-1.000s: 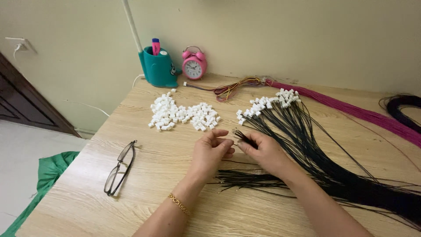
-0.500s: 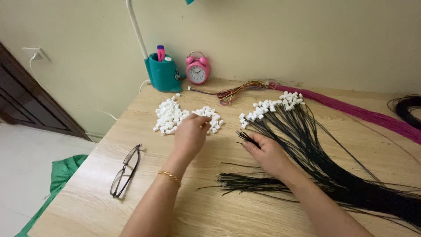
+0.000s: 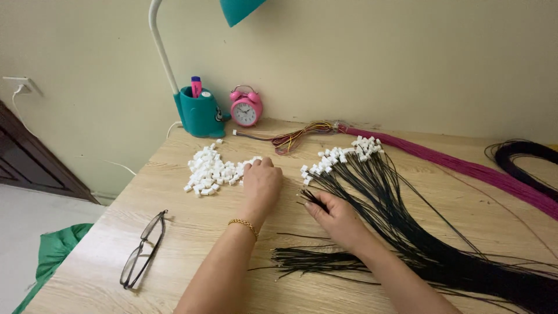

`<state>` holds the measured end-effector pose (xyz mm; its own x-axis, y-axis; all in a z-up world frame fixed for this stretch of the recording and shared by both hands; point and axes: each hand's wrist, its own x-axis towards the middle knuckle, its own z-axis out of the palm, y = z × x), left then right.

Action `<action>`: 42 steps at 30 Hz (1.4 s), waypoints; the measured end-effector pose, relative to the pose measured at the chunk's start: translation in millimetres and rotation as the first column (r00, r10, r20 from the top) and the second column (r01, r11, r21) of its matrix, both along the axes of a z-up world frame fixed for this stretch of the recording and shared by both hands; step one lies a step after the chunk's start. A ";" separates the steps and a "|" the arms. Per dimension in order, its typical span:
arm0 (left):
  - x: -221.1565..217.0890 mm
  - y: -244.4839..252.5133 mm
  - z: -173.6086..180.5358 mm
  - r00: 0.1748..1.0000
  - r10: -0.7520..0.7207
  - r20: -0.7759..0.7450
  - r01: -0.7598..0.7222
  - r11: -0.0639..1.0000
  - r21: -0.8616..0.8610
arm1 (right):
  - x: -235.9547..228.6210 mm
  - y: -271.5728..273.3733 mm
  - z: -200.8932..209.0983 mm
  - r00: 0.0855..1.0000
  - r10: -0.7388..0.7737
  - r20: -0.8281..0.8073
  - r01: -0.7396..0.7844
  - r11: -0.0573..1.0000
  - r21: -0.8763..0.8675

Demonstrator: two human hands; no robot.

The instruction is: The person assembles wire harnesses by hand, picking up small white plastic connectors and sliding them onto the ends of black wires. The person works at a wooden table, organizing the wires and connectors into neat piles as the task progresses.

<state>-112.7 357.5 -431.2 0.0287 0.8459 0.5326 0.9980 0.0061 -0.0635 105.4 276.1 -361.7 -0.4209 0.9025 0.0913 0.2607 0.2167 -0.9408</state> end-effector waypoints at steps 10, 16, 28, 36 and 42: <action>28.1 -103.3 66.5 -0.131 0.048 0.990 0.379 0.925 0.005 | 3.7 3.2 2.1 0.986 -0.132 -0.097 0.131 0.991 -0.016; 44.5 -121.9 31.0 -0.655 0.079 0.751 0.334 0.922 0.194 | 12.2 19.5 -36.3 0.993 -0.075 -0.087 0.074 0.997 -0.008; 38.7 -122.3 22.5 -0.723 0.117 0.681 0.364 0.902 0.232 | -2.5 -18.5 17.2 0.993 -0.073 0.095 0.067 0.996 0.060; 38.2 -121.2 18.5 -0.699 0.134 0.703 0.398 0.889 0.226 | -2.7 -10.8 7.1 0.990 -0.098 0.100 0.091 0.994 0.066; 36.4 -121.1 19.3 -0.706 0.129 0.696 0.386 0.895 0.226 | -3.2 -13.1 4.4 0.985 -0.125 0.116 0.113 0.988 0.105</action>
